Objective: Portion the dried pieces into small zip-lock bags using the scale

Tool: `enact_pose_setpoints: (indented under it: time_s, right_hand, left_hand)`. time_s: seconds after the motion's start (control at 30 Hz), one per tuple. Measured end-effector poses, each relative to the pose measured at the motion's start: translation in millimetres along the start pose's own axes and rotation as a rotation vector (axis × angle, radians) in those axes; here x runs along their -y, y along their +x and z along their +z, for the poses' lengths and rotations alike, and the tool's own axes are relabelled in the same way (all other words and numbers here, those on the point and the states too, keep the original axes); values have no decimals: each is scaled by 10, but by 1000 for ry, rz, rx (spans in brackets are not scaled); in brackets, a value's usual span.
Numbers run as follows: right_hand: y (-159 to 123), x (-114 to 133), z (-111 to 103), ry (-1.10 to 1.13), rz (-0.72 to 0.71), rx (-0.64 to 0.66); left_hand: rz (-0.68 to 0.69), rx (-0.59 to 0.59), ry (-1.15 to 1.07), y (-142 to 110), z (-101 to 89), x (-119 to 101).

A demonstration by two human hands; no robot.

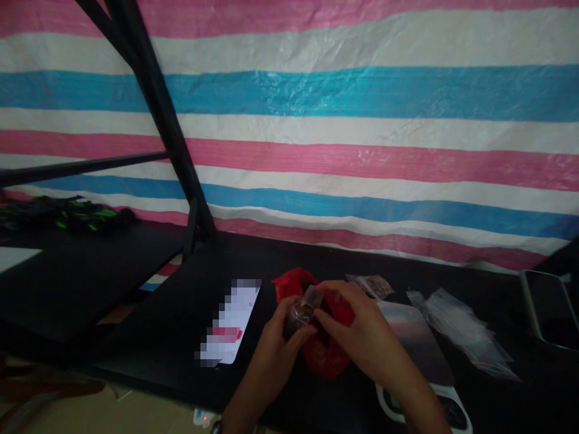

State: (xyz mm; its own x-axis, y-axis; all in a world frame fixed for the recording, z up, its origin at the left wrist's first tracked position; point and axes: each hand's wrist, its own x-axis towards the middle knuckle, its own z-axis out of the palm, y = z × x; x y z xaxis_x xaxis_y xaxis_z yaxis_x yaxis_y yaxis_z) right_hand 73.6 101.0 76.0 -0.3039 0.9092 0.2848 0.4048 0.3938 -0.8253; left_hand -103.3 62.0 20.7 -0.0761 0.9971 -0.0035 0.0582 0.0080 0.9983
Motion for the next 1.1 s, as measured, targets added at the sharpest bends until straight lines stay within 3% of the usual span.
enact_pose_setpoints:
  time_s: [0.17,0.37,0.57,0.7,0.83,1.1]
  right_hand:
    - [8,5,4,9,-21,18]
    - [77,-63,15,-68,-54,-127]
    - [127,-222,90,-530,80,98]
    - [151,-242,214,-674,134,87]
    - [155,-207,319,-656,130,114]
    - [130,-157,339,-470,119,213]
  left_hand:
    - [28,-2,-41,4,22,51]
    - [34,-38,-22,8,-28,36]
    - [67,-83,42,-7,-246,39]
    - [73,-65,72,-15,-287,38]
    - [52,-25,33,-11,-241,19]
    - [53,-67,-36,25,-253,77]
